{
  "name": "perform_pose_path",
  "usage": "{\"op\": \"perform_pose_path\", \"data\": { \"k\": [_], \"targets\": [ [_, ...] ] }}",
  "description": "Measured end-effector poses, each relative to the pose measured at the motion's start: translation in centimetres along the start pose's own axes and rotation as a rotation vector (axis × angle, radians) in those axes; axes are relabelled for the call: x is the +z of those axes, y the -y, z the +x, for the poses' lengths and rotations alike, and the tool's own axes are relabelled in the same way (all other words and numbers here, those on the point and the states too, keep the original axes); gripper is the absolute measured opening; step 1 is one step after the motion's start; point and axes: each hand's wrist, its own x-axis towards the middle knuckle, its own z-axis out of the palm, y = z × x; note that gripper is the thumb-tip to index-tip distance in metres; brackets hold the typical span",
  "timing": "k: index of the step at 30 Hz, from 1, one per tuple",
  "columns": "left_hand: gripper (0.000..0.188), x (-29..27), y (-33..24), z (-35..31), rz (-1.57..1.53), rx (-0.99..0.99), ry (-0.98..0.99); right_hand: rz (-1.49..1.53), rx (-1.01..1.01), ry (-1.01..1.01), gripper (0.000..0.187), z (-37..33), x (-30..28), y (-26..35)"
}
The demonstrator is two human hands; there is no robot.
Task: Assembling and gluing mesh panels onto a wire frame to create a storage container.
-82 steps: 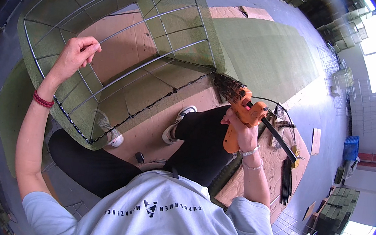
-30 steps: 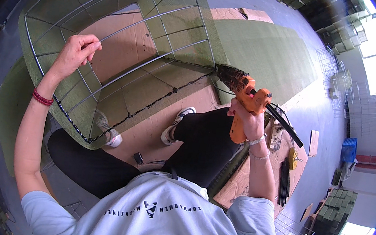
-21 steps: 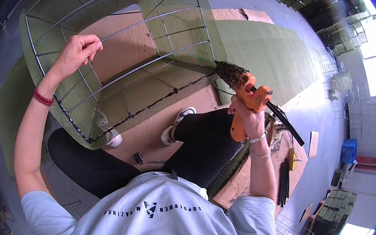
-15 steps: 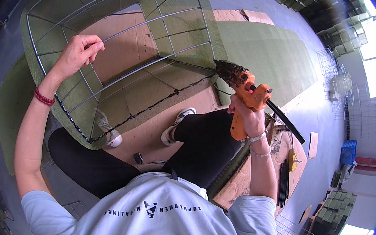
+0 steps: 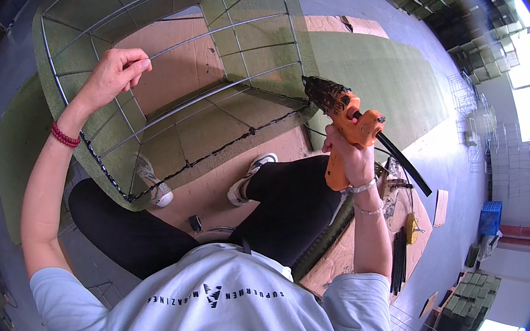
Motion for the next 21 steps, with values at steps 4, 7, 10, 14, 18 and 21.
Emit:
{"op": "perform_pose_path", "data": {
  "k": [4,7,10,14,18,21],
  "targets": [
    [0.025,0.1,-0.1,0.0,0.006,-0.009,-0.001,0.002,-0.019,0.004,0.017,0.4,0.3,0.3],
    [0.025,0.1,0.3,0.1,0.02,0.006,0.0,0.022,-0.022,-0.021,0.017,0.6,0.4,0.4],
    [0.026,0.1,0.1,0.0,0.02,0.004,-0.01,0.03,-0.016,-0.036,0.017,1.0,0.4,0.6],
    [0.026,0.2,0.2,0.0,0.011,0.009,-0.014,0.003,-0.038,-0.021,0.016,1.3,0.7,1.0],
    [0.026,0.2,0.3,0.0,0.009,0.01,-0.011,-0.008,-0.012,-0.061,0.016,1.2,0.8,1.0],
    [0.026,0.2,0.5,0.2,0.007,0.014,-0.01,-0.021,-0.018,-0.021,0.015,0.6,0.1,0.7]
  ]
}}
